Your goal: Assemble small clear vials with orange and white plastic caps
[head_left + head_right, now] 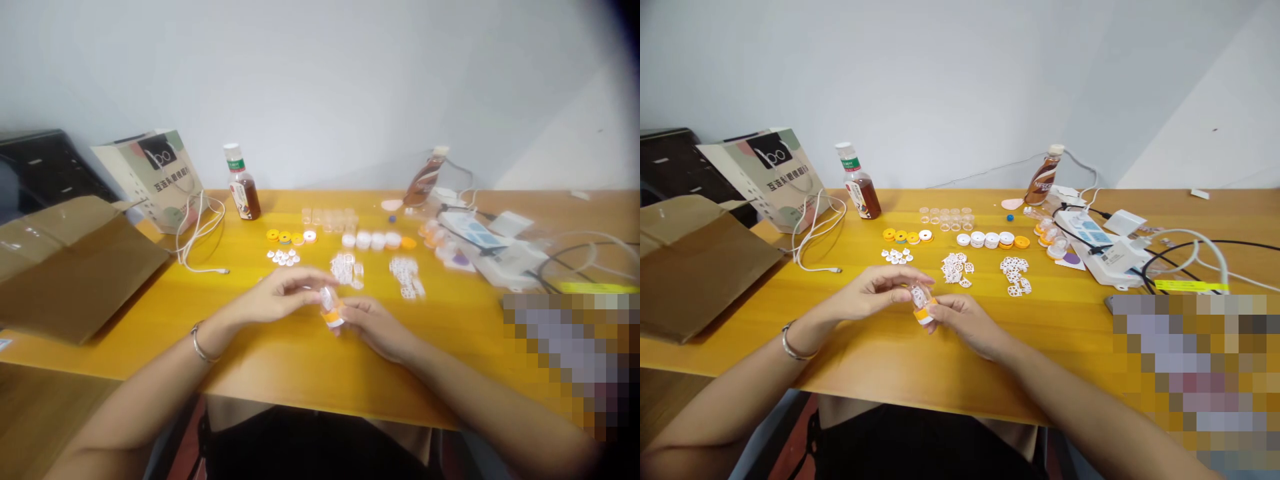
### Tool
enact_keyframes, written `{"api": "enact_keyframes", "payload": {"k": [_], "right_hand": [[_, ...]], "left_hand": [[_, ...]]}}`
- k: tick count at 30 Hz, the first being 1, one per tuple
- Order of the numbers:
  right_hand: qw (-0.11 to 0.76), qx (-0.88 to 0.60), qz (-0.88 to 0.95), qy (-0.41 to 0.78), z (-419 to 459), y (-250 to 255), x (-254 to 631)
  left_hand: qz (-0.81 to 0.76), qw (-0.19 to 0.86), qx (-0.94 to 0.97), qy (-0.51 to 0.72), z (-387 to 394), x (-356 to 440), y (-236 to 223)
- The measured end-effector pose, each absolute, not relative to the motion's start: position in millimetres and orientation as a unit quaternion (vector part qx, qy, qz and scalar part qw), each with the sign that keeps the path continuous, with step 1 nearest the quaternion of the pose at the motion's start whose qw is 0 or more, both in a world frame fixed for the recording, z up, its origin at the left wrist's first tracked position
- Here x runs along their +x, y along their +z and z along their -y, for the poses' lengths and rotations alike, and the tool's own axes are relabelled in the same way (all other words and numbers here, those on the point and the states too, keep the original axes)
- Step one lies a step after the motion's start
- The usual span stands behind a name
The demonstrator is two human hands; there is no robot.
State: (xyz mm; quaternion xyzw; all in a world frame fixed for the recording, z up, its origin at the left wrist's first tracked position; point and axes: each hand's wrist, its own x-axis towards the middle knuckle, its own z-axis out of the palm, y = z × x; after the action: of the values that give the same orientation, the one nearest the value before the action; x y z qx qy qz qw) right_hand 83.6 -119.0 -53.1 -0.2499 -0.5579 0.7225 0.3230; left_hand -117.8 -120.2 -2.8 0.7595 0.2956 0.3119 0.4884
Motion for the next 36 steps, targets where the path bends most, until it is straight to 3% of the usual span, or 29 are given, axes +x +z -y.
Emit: {"api": "enact_keyframes", "payload": {"k": [5,13,25,30,36], "right_hand": [[0.329,-0.236,0.542,0.737,117.9,-53.0,83.8],[0.328,-0.290,0.622,0.649,120.1,-41.7,83.3],[0.305,-0.245,0.543,0.743,121.9,-55.4,82.8],[0.306,-0.281,0.606,0.678,121.3,-46.6,82.6],[0.328,-0.348,0.692,0.541,118.6,-40.7,83.4]], "left_hand": [[-0.317,0.441,0.769,0.336,119.4,-117.5,-4.0],[-0.361,0.365,0.774,0.370,119.9,-115.6,-11.2],[-0.244,0.510,0.760,0.321,118.7,-121.7,-5.4],[-0.213,0.540,0.758,0.298,116.1,-124.2,-5.2],[-0.377,0.372,0.778,0.338,116.7,-116.2,-11.5]]}}
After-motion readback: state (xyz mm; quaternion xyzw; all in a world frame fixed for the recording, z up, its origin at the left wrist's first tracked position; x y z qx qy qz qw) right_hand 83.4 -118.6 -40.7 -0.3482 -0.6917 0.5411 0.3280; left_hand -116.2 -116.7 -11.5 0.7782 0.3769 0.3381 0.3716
